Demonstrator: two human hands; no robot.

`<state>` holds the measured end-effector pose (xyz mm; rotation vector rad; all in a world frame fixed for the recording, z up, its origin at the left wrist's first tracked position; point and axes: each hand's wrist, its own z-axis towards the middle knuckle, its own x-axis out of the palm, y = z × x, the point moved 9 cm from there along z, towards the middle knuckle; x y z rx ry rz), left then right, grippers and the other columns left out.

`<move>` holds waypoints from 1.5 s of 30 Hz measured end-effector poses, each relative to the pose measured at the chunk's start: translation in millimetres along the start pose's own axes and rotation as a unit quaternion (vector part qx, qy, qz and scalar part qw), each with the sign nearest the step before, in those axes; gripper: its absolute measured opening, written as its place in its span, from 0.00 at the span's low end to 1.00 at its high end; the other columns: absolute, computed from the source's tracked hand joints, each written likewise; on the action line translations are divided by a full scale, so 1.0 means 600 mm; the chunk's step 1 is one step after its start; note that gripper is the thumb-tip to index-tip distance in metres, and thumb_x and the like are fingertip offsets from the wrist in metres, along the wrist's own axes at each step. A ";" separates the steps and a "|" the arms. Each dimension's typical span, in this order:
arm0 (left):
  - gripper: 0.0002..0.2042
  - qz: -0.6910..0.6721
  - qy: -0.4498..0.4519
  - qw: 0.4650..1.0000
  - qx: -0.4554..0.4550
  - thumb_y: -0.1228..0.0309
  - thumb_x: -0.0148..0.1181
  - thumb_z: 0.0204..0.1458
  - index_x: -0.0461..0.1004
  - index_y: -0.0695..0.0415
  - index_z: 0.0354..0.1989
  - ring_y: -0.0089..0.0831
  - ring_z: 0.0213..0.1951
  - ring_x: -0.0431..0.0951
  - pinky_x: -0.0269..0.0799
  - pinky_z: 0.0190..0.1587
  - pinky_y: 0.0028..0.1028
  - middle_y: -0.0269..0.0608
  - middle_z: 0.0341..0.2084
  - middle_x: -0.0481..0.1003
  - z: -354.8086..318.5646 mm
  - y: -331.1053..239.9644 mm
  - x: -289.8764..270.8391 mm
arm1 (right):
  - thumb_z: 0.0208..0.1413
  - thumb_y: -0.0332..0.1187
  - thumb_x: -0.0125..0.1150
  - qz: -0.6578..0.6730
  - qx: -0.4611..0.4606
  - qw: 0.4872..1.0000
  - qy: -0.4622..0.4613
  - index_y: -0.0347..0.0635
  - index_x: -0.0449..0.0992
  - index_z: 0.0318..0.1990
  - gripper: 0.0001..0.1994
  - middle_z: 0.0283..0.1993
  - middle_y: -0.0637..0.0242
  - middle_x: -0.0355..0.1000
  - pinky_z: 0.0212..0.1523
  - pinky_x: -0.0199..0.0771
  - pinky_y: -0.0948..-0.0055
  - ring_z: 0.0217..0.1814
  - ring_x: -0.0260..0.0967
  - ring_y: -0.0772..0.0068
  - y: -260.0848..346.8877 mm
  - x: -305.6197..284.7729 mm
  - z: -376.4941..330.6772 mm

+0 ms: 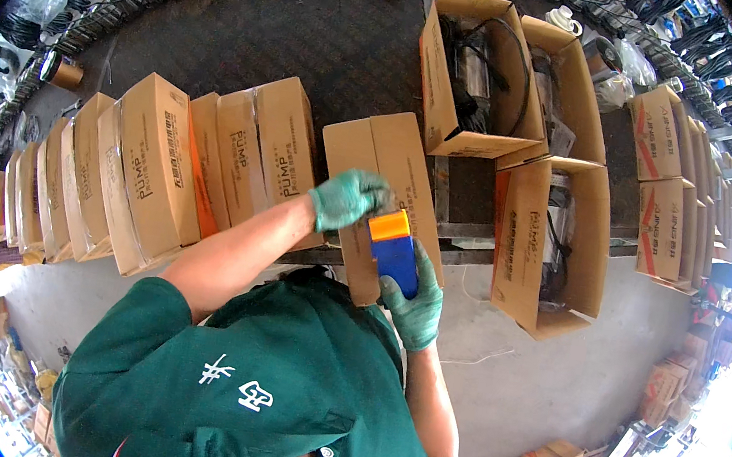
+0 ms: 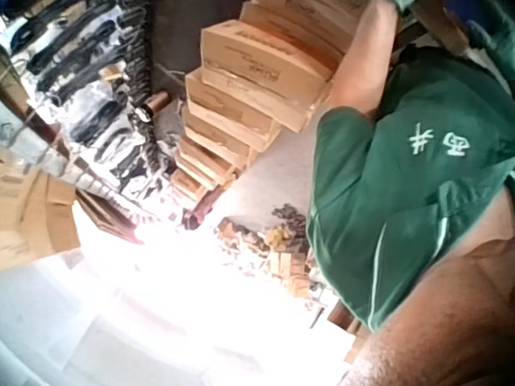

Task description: The person repeatedly picks up cardboard boxes containing cylindrical equipment, folds the flaps, and seals them with packing tape using a handheld dispenser. The sealed boxes are stacked in a row on the floor.

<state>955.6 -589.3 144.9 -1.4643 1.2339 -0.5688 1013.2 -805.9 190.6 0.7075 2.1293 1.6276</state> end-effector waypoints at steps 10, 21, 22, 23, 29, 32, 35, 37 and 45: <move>0.29 0.110 -0.056 0.987 -0.104 0.55 0.56 0.70 0.66 0.61 0.72 0.45 0.72 0.66 0.62 0.72 0.39 0.52 0.72 0.67 0.212 0.079 -0.258 | 0.61 0.36 0.73 -0.030 0.070 0.997 -0.009 0.37 0.64 0.74 0.37 0.49 0.60 0.82 0.29 0.81 0.78 0.37 0.78 0.80 0.019 0.008 0.016; 0.46 0.432 0.089 0.876 -0.197 0.47 0.65 0.56 0.52 0.52 0.80 0.51 0.75 0.61 0.63 0.73 0.50 0.50 0.77 0.58 0.329 0.373 -0.256 | 0.60 0.32 0.72 -0.152 0.082 0.985 -0.023 0.41 0.66 0.74 0.35 0.49 0.60 0.82 0.33 0.81 0.77 0.39 0.78 0.81 0.036 -0.044 -0.047; 0.39 0.451 0.056 0.880 -0.141 0.52 0.63 0.57 0.60 0.53 0.77 0.54 0.73 0.64 0.65 0.71 0.50 0.52 0.75 0.61 0.326 0.279 -0.214 | 0.58 0.33 0.73 -0.195 0.060 0.978 -0.050 0.41 0.67 0.74 0.36 0.48 0.61 0.82 0.34 0.82 0.74 0.37 0.78 0.80 0.016 -0.090 -0.092; 0.29 0.430 -0.006 0.894 -0.123 0.59 0.58 0.61 0.68 0.55 0.71 0.56 0.69 0.69 0.69 0.66 0.51 0.55 0.70 0.67 0.294 0.205 -0.231 | 0.58 0.33 0.73 -0.175 0.147 0.972 -0.051 0.40 0.67 0.73 0.35 0.47 0.61 0.82 0.35 0.83 0.73 0.36 0.78 0.79 0.017 -0.108 -0.135; 0.28 0.435 0.077 0.828 0.345 0.57 0.62 0.60 0.72 0.51 0.69 0.53 0.65 0.74 0.66 0.69 0.51 0.56 0.65 0.73 0.082 -0.127 0.055 | 0.57 0.37 0.73 -0.220 0.307 0.924 -0.066 0.45 0.68 0.72 0.35 0.41 0.58 0.83 0.36 0.83 0.69 0.32 0.80 0.74 -0.017 -0.146 -0.274; 0.39 0.525 0.282 0.724 0.348 0.33 0.48 0.60 0.62 0.40 0.77 0.49 0.80 0.47 0.30 0.76 0.69 0.41 0.80 0.54 -0.035 -0.088 0.244 | 0.58 0.44 0.70 -0.355 0.286 0.890 -0.026 0.52 0.63 0.76 0.38 0.43 0.49 0.83 0.41 0.83 0.59 0.38 0.84 0.57 -0.058 -0.124 -0.227; 0.43 0.534 0.262 0.751 0.289 0.34 0.54 0.56 0.57 0.39 0.79 0.51 0.81 0.42 0.28 0.75 0.73 0.41 0.81 0.49 -0.057 -0.096 0.286 | 0.61 0.43 0.65 -0.489 0.236 0.839 0.017 0.57 0.53 0.80 0.41 0.50 0.45 0.81 0.49 0.81 0.50 0.48 0.83 0.46 -0.100 -0.067 -0.169; 0.45 0.550 0.257 0.753 0.255 0.36 0.58 0.54 0.55 0.38 0.80 0.53 0.81 0.43 0.28 0.75 0.74 0.42 0.81 0.49 -0.063 -0.108 0.296 | 0.63 0.39 0.59 -0.544 0.318 0.775 0.052 0.60 0.48 0.81 0.41 0.54 0.46 0.80 0.53 0.77 0.48 0.53 0.80 0.42 -0.158 -0.038 -0.153; 0.39 0.484 0.240 0.782 0.310 0.40 0.55 0.60 0.59 0.41 0.78 0.51 0.80 0.47 0.31 0.77 0.68 0.46 0.80 0.51 -0.023 -0.084 0.267 | 0.64 0.33 0.66 -0.086 0.237 0.962 -0.108 0.39 0.80 0.51 0.12 0.41 0.63 0.82 0.44 0.80 0.69 0.38 0.79 0.68 -0.335 -0.104 -0.105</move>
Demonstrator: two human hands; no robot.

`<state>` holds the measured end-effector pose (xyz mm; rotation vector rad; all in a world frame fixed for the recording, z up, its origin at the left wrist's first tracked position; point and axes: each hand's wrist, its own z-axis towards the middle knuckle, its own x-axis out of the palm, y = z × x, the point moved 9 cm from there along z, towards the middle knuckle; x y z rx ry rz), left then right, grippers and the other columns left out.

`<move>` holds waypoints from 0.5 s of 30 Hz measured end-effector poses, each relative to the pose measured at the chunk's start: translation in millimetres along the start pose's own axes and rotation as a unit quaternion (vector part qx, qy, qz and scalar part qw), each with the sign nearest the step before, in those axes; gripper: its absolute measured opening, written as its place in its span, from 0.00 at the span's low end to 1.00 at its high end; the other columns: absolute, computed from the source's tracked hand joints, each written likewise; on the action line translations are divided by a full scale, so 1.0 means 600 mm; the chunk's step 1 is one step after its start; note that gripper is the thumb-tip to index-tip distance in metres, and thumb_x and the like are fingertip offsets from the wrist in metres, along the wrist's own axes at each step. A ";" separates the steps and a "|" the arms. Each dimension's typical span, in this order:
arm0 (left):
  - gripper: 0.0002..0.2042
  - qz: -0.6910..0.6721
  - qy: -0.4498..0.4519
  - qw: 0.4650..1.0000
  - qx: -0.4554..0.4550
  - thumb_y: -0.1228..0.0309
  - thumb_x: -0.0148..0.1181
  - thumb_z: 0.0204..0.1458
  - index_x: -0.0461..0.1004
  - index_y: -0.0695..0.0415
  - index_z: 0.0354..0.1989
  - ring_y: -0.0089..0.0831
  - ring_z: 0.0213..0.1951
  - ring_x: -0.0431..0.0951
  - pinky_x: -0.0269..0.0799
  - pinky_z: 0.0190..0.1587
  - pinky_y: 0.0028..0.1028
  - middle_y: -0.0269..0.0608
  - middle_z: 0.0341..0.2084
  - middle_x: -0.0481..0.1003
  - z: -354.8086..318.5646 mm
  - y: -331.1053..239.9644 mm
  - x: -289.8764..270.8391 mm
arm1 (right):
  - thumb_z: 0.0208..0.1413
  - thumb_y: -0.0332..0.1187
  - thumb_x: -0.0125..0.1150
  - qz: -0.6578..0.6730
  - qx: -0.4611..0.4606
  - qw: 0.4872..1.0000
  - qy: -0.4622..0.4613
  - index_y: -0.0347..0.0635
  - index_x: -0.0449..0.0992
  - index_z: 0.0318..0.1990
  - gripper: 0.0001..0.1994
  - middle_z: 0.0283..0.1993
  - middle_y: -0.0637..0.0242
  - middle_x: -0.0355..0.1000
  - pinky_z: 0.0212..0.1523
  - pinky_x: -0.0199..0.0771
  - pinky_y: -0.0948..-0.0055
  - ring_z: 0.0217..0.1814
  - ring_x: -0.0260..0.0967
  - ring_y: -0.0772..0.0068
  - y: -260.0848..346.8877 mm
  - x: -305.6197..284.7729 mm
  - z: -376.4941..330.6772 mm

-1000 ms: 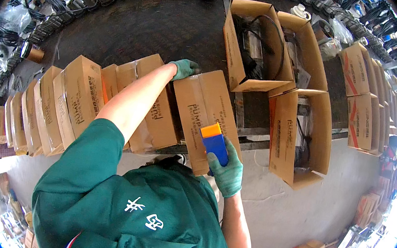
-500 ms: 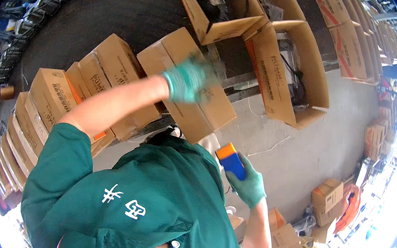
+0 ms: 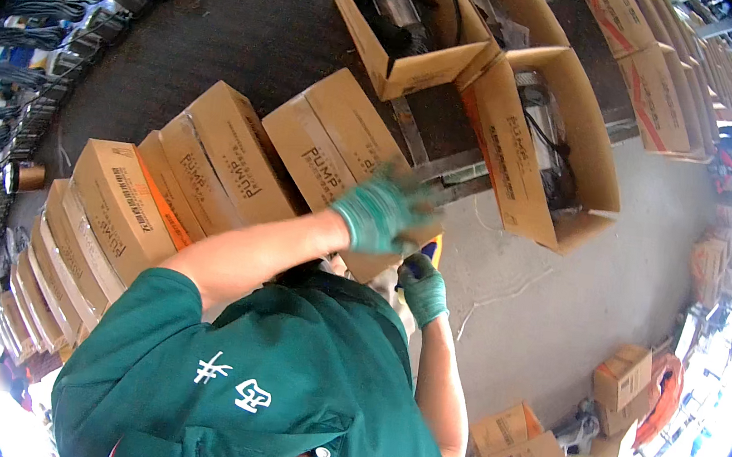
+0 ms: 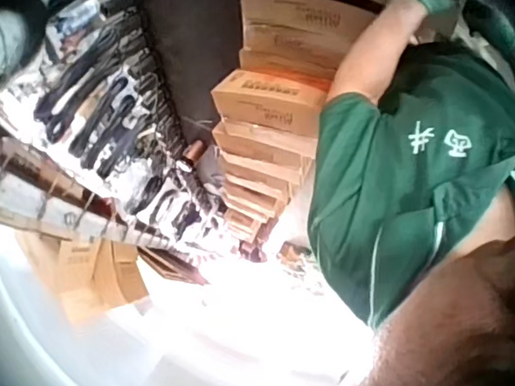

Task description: The person repeatedly picks up cardboard boxes containing cylindrical equipment, folds the flaps, and seals them with packing tape using a handheld dispenser. The sealed boxes are stacked in a row on the floor.

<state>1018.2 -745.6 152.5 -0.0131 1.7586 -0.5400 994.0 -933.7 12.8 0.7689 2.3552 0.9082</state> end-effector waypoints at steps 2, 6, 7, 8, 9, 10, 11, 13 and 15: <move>0.38 0.050 0.030 0.980 -0.188 0.37 0.51 0.61 0.63 0.44 0.76 0.49 0.80 0.48 0.33 0.78 0.65 0.47 0.78 0.55 -0.033 0.126 -0.070 | 0.63 0.34 0.71 0.136 0.002 0.991 -0.009 0.41 0.79 0.55 0.16 0.42 0.67 0.80 0.45 0.79 0.72 0.41 0.77 0.77 -0.009 -0.001 0.022; 0.36 -0.052 -0.072 0.882 -0.462 0.39 0.43 0.66 0.66 0.53 0.72 0.55 0.65 0.73 0.65 0.67 0.55 0.56 0.64 0.73 -0.146 0.360 -0.118 | 0.61 0.38 0.75 0.308 0.039 0.938 0.155 0.41 0.74 0.62 0.25 0.52 0.70 0.79 0.48 0.80 0.67 0.48 0.77 0.72 -0.034 0.040 0.054; 0.35 -0.172 -0.029 0.838 -0.516 0.39 0.42 0.67 0.68 0.56 0.71 0.56 0.61 0.77 0.70 0.63 0.53 0.58 0.60 0.77 -0.167 0.382 -0.104 | 0.60 0.39 0.75 0.368 0.063 0.906 0.202 0.42 0.74 0.63 0.26 0.52 0.69 0.79 0.48 0.80 0.66 0.49 0.77 0.71 -0.039 0.056 0.060; 0.35 -0.157 -0.034 0.838 -0.521 0.40 0.40 0.68 0.69 0.57 0.69 0.56 0.58 0.78 0.72 0.61 0.51 0.58 0.57 0.78 -0.173 0.385 -0.111 | 0.60 0.39 0.76 0.422 0.090 0.867 0.248 0.42 0.73 0.63 0.27 0.53 0.69 0.79 0.49 0.80 0.64 0.50 0.77 0.70 -0.043 0.075 0.065; 0.35 -0.139 -0.039 0.843 -0.519 0.40 0.38 0.69 0.70 0.59 0.67 0.57 0.56 0.80 0.73 0.59 0.50 0.59 0.54 0.80 -0.162 0.385 -0.117 | 0.61 0.37 0.73 0.428 0.090 0.866 0.241 0.43 0.73 0.64 0.26 0.53 0.68 0.79 0.51 0.81 0.61 0.53 0.77 0.68 -0.090 0.094 0.101; 0.36 -0.122 -0.043 0.847 -0.516 0.40 0.36 0.70 0.71 0.60 0.65 0.57 0.53 0.81 0.75 0.57 0.48 0.59 0.51 0.81 -0.145 0.382 -0.118 | 0.62 0.38 0.72 0.410 0.065 0.880 0.228 0.42 0.73 0.64 0.26 0.54 0.67 0.78 0.51 0.80 0.62 0.53 0.77 0.67 -0.133 0.101 0.134; 0.34 -0.128 -0.035 0.841 -0.524 0.41 0.35 0.70 0.74 0.61 0.61 0.56 0.56 0.81 0.75 0.58 0.48 0.61 0.53 0.80 -0.144 0.385 -0.111 | 0.62 0.39 0.70 0.366 0.017 0.904 0.222 0.41 0.73 0.64 0.25 0.55 0.67 0.78 0.52 0.80 0.62 0.54 0.77 0.67 -0.157 0.090 0.150; 0.33 -0.102 -0.038 0.852 -0.513 0.44 0.34 0.71 0.72 0.61 0.64 0.57 0.59 0.78 0.73 0.61 0.48 0.60 0.57 0.78 -0.133 0.374 -0.108 | 0.64 0.41 0.67 0.227 -0.114 0.948 0.192 0.39 0.73 0.64 0.25 0.56 0.67 0.78 0.52 0.79 0.63 0.55 0.76 0.67 -0.154 0.029 0.146; 0.32 -0.185 0.007 0.829 -0.528 0.48 0.30 0.72 0.69 0.56 0.70 0.56 0.62 0.75 0.71 0.64 0.49 0.58 0.62 0.75 -0.143 0.361 -0.070 | 0.61 0.43 0.70 0.168 -0.114 0.959 0.199 0.36 0.73 0.62 0.27 0.56 0.66 0.78 0.54 0.78 0.63 0.56 0.76 0.66 -0.062 -0.039 0.069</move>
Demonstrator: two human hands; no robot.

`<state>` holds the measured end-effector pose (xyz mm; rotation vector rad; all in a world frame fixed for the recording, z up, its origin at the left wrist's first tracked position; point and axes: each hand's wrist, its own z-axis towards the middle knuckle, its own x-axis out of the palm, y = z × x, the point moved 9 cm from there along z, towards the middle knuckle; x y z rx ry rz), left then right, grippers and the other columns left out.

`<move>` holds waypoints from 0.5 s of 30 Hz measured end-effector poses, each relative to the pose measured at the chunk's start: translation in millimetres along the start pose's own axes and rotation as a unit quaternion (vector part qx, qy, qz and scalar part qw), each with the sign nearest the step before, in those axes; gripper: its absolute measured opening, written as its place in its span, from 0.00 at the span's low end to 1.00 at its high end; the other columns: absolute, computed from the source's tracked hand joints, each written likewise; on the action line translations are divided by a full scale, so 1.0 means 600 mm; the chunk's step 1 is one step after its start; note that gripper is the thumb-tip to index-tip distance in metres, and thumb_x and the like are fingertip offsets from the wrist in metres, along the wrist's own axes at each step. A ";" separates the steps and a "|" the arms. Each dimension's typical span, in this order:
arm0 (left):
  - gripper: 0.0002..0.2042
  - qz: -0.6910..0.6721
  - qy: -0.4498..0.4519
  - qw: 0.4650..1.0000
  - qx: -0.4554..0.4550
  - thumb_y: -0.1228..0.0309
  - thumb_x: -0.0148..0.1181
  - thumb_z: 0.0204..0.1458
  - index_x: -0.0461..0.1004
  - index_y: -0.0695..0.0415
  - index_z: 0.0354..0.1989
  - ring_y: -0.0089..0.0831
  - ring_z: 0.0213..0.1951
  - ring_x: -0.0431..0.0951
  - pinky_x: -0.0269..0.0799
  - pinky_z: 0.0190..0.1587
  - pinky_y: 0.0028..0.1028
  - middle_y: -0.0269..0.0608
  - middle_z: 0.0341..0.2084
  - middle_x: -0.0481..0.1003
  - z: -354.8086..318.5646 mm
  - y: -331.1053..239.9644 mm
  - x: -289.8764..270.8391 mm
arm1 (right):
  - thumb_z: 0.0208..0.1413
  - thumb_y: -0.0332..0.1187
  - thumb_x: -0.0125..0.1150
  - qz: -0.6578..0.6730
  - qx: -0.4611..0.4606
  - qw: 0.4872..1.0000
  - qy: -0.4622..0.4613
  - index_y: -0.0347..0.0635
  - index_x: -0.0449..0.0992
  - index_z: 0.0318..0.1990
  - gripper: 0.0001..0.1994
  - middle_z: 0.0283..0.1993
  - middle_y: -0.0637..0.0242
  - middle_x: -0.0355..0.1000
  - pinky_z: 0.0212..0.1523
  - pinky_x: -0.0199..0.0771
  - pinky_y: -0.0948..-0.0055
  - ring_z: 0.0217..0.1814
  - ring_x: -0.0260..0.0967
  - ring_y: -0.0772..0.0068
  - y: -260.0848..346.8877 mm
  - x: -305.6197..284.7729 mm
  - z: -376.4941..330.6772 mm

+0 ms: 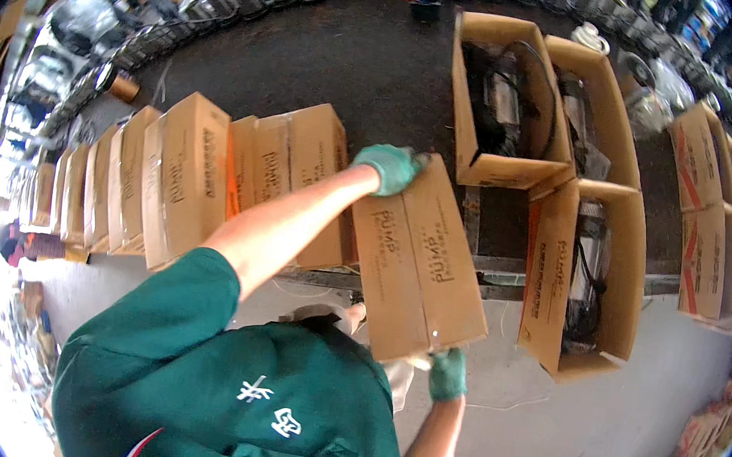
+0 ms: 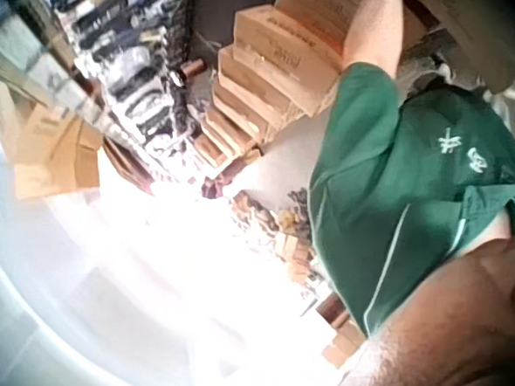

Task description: The person repeatedly picks up cardboard boxes containing cylindrical equipment, folds the flaps, and seals them with packing tape using a handheld dispenser. The sealed boxes are stacked in a row on the floor.

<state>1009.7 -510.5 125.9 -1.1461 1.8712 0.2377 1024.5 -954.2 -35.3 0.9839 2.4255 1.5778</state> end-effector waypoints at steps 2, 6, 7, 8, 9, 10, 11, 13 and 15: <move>0.34 0.015 -0.061 0.992 0.109 0.47 0.26 0.73 0.72 0.56 0.68 0.56 0.64 0.73 0.70 0.67 0.48 0.57 0.65 0.72 0.003 0.000 0.037 | 0.58 0.50 0.75 -0.020 0.064 0.998 -0.017 0.32 0.73 0.62 0.34 0.56 0.64 0.77 0.56 0.79 0.64 0.57 0.75 0.67 0.200 0.057 -0.073; 0.25 0.064 -0.041 0.986 0.148 0.59 0.34 0.73 0.67 0.55 0.71 0.55 0.61 0.77 0.70 0.67 0.43 0.54 0.62 0.75 -0.069 -0.068 -0.058 | 0.51 0.63 0.76 -0.044 -0.005 0.999 0.012 0.33 0.72 0.63 0.44 0.56 0.64 0.77 0.56 0.79 0.64 0.56 0.76 0.68 0.314 0.088 -0.127; 0.25 0.071 -0.051 0.987 0.137 0.60 0.33 0.74 0.67 0.54 0.72 0.53 0.63 0.76 0.69 0.69 0.42 0.52 0.65 0.74 -0.094 -0.043 -0.100 | 0.52 0.62 0.76 -0.043 0.001 0.999 0.027 0.33 0.72 0.63 0.44 0.55 0.65 0.78 0.55 0.79 0.64 0.56 0.76 0.68 0.344 0.123 -0.126; 0.24 0.096 -0.085 0.982 0.137 0.59 0.36 0.73 0.68 0.52 0.72 0.50 0.64 0.75 0.68 0.69 0.41 0.50 0.66 0.72 -0.106 -0.010 -0.142 | 0.52 0.61 0.77 -0.041 0.005 0.998 0.041 0.33 0.72 0.63 0.43 0.55 0.66 0.78 0.55 0.79 0.64 0.55 0.76 0.68 0.364 0.155 -0.118; 0.24 0.098 -0.105 0.984 0.105 0.57 0.39 0.72 0.70 0.51 0.70 0.47 0.65 0.75 0.68 0.69 0.40 0.49 0.67 0.72 -0.137 0.009 -0.198 | 0.52 0.61 0.77 -0.036 0.018 0.997 0.073 0.33 0.73 0.62 0.42 0.52 0.65 0.79 0.55 0.80 0.65 0.54 0.77 0.68 0.361 0.188 -0.106; 0.27 0.016 -0.195 0.976 0.099 0.55 0.31 0.73 0.76 0.57 0.59 0.55 0.58 0.79 0.72 0.63 0.47 0.54 0.57 0.78 -0.196 0.034 -0.261 | 0.52 0.60 0.77 -0.030 0.033 0.993 0.111 0.33 0.74 0.60 0.41 0.49 0.64 0.80 0.54 0.80 0.65 0.54 0.78 0.69 0.353 0.224 -0.091; 0.29 0.118 -0.119 0.984 0.060 0.50 0.33 0.72 0.75 0.57 0.63 0.52 0.60 0.78 0.71 0.64 0.46 0.55 0.59 0.78 -0.207 0.086 -0.300 | 0.54 0.58 0.77 -0.126 0.050 0.978 0.160 0.33 0.76 0.59 0.38 0.46 0.63 0.81 0.52 0.80 0.65 0.50 0.78 0.70 0.334 0.266 -0.064; 0.36 -0.003 -0.137 0.991 -0.006 0.37 0.35 0.70 0.76 0.57 0.63 0.52 0.62 0.76 0.69 0.65 0.44 0.55 0.59 0.78 -0.248 0.163 -0.364 | 0.58 0.52 0.74 -0.214 0.004 0.959 0.184 0.35 0.80 0.56 0.30 0.42 0.60 0.82 0.49 0.80 0.67 0.45 0.78 0.71 0.343 0.336 -0.032; 0.34 0.006 -0.152 0.987 -0.052 0.40 0.39 0.71 0.75 0.58 0.64 0.51 0.65 0.75 0.66 0.68 0.43 0.55 0.62 0.76 -0.247 0.277 -0.374 | 0.65 0.35 0.69 -0.272 -0.028 0.952 0.138 0.35 0.83 0.54 0.16 0.41 0.65 0.82 0.41 0.79 0.72 0.39 0.76 0.80 0.352 0.337 -0.020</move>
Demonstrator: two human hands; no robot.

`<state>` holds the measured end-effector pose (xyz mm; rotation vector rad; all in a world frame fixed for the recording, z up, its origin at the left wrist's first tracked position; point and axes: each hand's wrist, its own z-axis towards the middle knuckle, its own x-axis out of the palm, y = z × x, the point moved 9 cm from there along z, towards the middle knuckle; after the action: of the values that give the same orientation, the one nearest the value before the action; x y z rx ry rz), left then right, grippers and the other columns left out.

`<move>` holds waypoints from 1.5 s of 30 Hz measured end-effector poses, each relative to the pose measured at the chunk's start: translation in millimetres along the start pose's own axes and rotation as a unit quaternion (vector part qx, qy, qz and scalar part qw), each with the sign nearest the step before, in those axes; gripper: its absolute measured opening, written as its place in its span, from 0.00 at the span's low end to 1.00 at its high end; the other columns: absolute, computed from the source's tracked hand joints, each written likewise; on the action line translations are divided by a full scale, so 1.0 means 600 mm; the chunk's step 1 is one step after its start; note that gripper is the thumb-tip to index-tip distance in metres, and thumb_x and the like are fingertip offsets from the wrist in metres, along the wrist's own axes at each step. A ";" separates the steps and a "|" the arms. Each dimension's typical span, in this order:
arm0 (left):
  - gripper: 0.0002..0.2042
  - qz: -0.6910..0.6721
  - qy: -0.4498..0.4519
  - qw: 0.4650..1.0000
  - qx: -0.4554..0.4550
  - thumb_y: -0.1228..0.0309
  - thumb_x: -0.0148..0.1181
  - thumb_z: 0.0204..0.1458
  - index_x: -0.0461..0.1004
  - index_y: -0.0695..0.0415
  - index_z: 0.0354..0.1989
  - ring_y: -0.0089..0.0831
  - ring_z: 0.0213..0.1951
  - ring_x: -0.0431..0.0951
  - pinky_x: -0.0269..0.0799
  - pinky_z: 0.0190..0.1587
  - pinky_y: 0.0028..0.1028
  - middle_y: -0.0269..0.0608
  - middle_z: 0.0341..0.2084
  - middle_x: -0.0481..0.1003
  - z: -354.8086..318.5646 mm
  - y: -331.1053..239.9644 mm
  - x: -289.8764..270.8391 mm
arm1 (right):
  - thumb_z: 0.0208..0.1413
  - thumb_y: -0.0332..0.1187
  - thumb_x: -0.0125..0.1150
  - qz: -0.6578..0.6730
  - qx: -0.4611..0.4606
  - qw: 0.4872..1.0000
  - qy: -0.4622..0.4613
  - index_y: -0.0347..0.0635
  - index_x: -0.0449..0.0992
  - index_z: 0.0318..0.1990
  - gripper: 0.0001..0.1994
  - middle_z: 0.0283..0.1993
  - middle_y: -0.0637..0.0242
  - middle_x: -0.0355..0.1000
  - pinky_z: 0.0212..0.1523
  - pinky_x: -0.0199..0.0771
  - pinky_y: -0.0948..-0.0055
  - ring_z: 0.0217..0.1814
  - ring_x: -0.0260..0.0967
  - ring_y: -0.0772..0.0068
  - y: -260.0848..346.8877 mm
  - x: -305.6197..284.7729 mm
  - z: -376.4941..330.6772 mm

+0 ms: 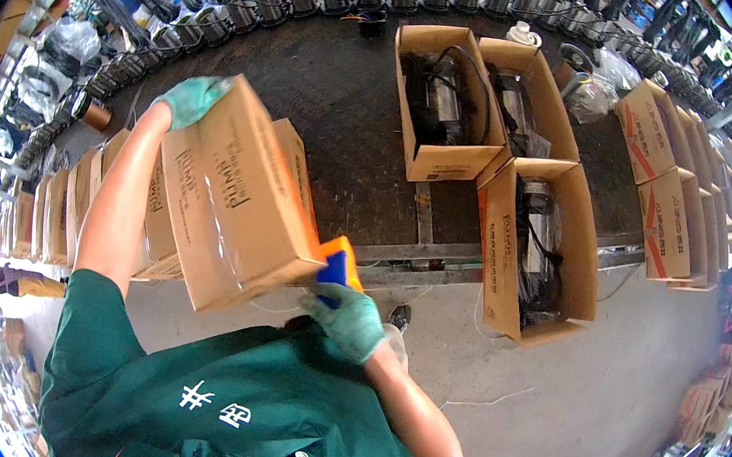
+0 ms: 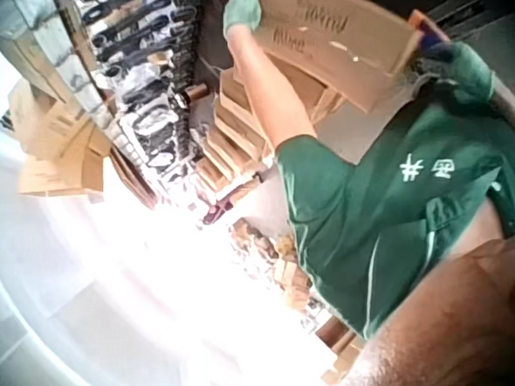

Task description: The person repeatedly picks up cardboard boxes containing cylindrical equipment, folds the flaps, and seals them with packing tape using a handheld dispenser. The sealed boxes are stacked in a row on the floor.

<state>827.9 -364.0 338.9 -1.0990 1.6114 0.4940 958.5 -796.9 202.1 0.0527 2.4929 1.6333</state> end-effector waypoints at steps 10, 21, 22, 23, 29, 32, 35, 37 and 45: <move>0.33 0.044 -0.154 0.939 0.306 0.53 0.70 0.55 0.70 0.52 0.68 0.50 0.75 0.60 0.56 0.77 0.45 0.48 0.73 0.63 -0.014 -0.382 0.126 | 0.65 0.26 0.64 0.162 0.023 0.942 -0.292 0.31 0.82 0.55 0.13 0.41 0.60 0.81 0.42 0.82 0.71 0.37 0.80 0.71 -0.119 -0.279 -0.211; 0.24 0.173 -0.046 0.912 0.368 0.47 0.51 0.69 0.82 0.58 0.45 0.54 0.38 0.84 0.80 0.43 0.50 0.53 0.33 0.83 0.111 -0.566 0.310 | 0.66 0.25 0.61 0.243 0.041 0.888 -0.388 0.33 0.83 0.53 0.12 0.41 0.60 0.82 0.43 0.83 0.68 0.38 0.81 0.69 -0.190 -0.227 -0.354; 0.24 0.175 -0.043 0.913 0.366 0.48 0.51 0.69 0.82 0.58 0.44 0.53 0.38 0.84 0.80 0.42 0.49 0.53 0.34 0.83 0.102 -0.555 0.309 | 0.65 0.24 0.62 0.231 0.032 0.890 -0.392 0.33 0.83 0.53 0.11 0.41 0.59 0.82 0.42 0.84 0.68 0.37 0.81 0.68 -0.188 -0.229 -0.358; 0.24 0.176 -0.041 0.914 0.363 0.48 0.51 0.69 0.82 0.59 0.43 0.53 0.38 0.84 0.80 0.42 0.49 0.53 0.34 0.83 0.090 -0.544 0.310 | 0.65 0.24 0.62 0.237 0.025 0.894 -0.381 0.33 0.82 0.54 0.12 0.41 0.58 0.82 0.42 0.83 0.68 0.37 0.81 0.68 -0.188 -0.231 -0.355; 0.18 0.191 0.056 0.910 0.364 0.54 0.56 0.66 0.82 0.58 0.37 0.52 0.32 0.84 0.79 0.36 0.49 0.53 0.26 0.82 -0.053 -0.537 0.377 | 0.62 0.27 0.69 0.246 -0.109 0.903 -0.336 0.39 0.64 0.73 0.33 0.50 0.57 0.78 0.40 0.83 0.69 0.37 0.80 0.67 -0.095 -0.259 -0.314; 0.15 0.121 0.070 0.921 0.364 0.57 0.58 0.64 0.82 0.57 0.37 0.53 0.36 0.84 0.79 0.39 0.49 0.53 0.29 0.82 -0.163 -0.534 0.404 | 0.59 0.40 0.74 0.269 -0.142 0.914 -0.268 0.43 0.60 0.76 0.41 0.55 0.54 0.75 0.37 0.83 0.66 0.36 0.80 0.65 -0.110 -0.266 -0.268; 0.12 0.040 0.074 0.928 0.363 0.61 0.59 0.63 0.82 0.57 0.38 0.50 0.42 0.83 0.78 0.45 0.47 0.52 0.34 0.82 -0.246 -0.517 0.434 | 0.57 0.48 0.75 0.265 -0.178 0.915 -0.244 0.43 0.61 0.76 0.43 0.51 0.55 0.75 0.29 0.80 0.69 0.32 0.77 0.67 -0.101 -0.270 -0.226; 0.10 -0.017 0.093 0.941 0.326 0.64 0.61 0.61 0.81 0.57 0.41 0.52 0.44 0.82 0.78 0.48 0.46 0.52 0.37 0.82 -0.274 -0.509 0.433 | 0.56 0.50 0.76 0.277 -0.170 0.910 -0.257 0.42 0.60 0.76 0.45 0.53 0.54 0.75 0.28 0.80 0.71 0.32 0.77 0.69 -0.100 -0.268 -0.197; 0.18 -0.096 -0.253 0.922 0.276 0.64 0.61 0.63 0.78 0.55 0.59 0.49 0.58 0.80 0.76 0.62 0.44 0.54 0.55 0.79 -0.130 -0.430 0.215 | 0.58 0.25 0.73 0.183 -0.192 0.952 -0.154 0.46 0.66 0.75 0.37 0.57 0.60 0.77 0.54 0.80 0.69 0.52 0.76 0.73 -0.059 -0.208 -0.023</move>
<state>1004.5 -602.4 302.3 -0.6202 1.0710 0.1490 1081.8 -838.3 189.7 0.7009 1.9796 2.0345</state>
